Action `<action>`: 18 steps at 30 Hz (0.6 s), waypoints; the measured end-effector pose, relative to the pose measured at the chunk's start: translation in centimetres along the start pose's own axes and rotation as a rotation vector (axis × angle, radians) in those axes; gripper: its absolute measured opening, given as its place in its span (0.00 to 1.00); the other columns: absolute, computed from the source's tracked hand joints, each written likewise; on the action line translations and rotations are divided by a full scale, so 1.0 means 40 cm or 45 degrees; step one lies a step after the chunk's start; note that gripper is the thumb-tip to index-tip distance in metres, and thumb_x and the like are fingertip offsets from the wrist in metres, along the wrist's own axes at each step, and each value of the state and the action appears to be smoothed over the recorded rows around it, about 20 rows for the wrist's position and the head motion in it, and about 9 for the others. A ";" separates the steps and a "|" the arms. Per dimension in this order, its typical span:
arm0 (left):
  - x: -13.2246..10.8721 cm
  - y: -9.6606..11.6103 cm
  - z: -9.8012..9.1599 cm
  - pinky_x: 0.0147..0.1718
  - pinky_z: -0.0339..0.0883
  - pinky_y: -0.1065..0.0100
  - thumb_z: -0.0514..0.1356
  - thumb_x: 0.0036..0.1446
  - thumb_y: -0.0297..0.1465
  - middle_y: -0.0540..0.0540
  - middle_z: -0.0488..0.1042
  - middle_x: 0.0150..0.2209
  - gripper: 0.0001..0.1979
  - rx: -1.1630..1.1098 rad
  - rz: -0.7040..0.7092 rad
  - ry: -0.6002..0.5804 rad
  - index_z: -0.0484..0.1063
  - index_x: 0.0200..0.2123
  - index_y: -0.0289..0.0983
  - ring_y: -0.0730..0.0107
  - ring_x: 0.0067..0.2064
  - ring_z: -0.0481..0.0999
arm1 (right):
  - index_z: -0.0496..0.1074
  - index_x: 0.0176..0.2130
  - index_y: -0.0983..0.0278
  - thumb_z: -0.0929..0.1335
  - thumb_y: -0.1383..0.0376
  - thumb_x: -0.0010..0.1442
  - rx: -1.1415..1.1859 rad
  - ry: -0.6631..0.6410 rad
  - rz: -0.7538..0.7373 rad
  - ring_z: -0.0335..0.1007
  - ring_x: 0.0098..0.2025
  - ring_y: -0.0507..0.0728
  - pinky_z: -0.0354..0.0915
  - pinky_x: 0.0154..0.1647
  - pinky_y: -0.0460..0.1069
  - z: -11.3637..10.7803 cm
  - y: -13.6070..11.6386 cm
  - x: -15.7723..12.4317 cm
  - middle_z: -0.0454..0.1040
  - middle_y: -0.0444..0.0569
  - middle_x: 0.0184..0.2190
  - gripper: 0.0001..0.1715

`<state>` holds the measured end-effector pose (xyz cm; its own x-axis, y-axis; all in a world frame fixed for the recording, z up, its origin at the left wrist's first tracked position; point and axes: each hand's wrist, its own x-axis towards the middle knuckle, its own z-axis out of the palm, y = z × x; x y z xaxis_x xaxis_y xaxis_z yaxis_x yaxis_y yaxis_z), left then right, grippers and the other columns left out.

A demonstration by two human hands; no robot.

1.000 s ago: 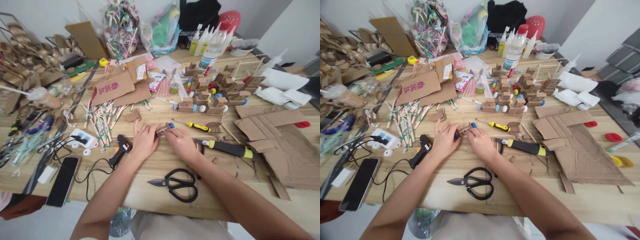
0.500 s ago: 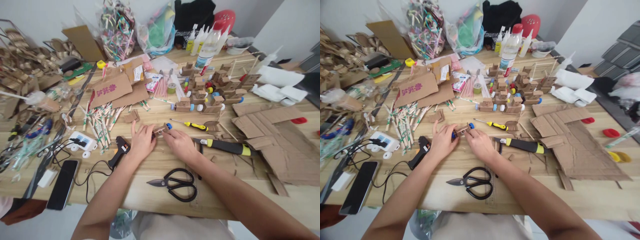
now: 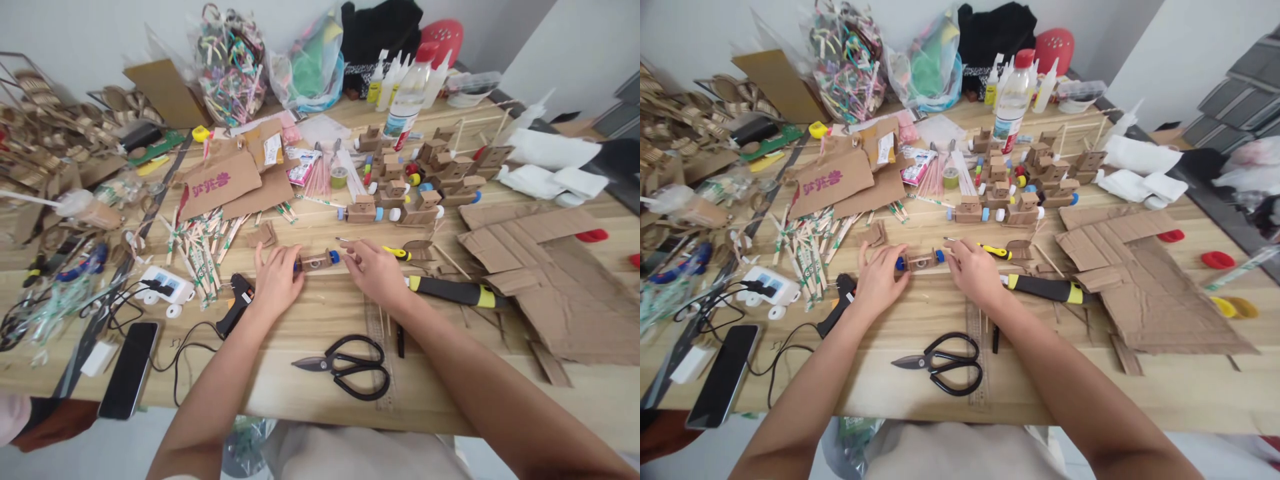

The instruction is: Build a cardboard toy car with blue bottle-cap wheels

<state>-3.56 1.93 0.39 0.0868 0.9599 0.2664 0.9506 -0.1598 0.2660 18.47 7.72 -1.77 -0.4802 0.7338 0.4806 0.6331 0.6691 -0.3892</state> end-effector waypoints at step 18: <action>0.011 -0.015 -0.001 0.70 0.51 0.35 0.66 0.58 0.30 0.44 0.84 0.49 0.13 -0.059 -0.022 -0.047 0.77 0.47 0.45 0.50 0.56 0.80 | 0.74 0.53 0.60 0.67 0.70 0.64 0.177 -0.166 0.031 0.78 0.52 0.66 0.75 0.53 0.60 0.017 0.007 0.003 0.81 0.56 0.50 0.18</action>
<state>-4.11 2.45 0.38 0.0823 0.9703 0.2276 0.9373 -0.1530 0.3132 18.17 8.06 -2.37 -0.5459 0.7531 0.3673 0.5598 0.6540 -0.5089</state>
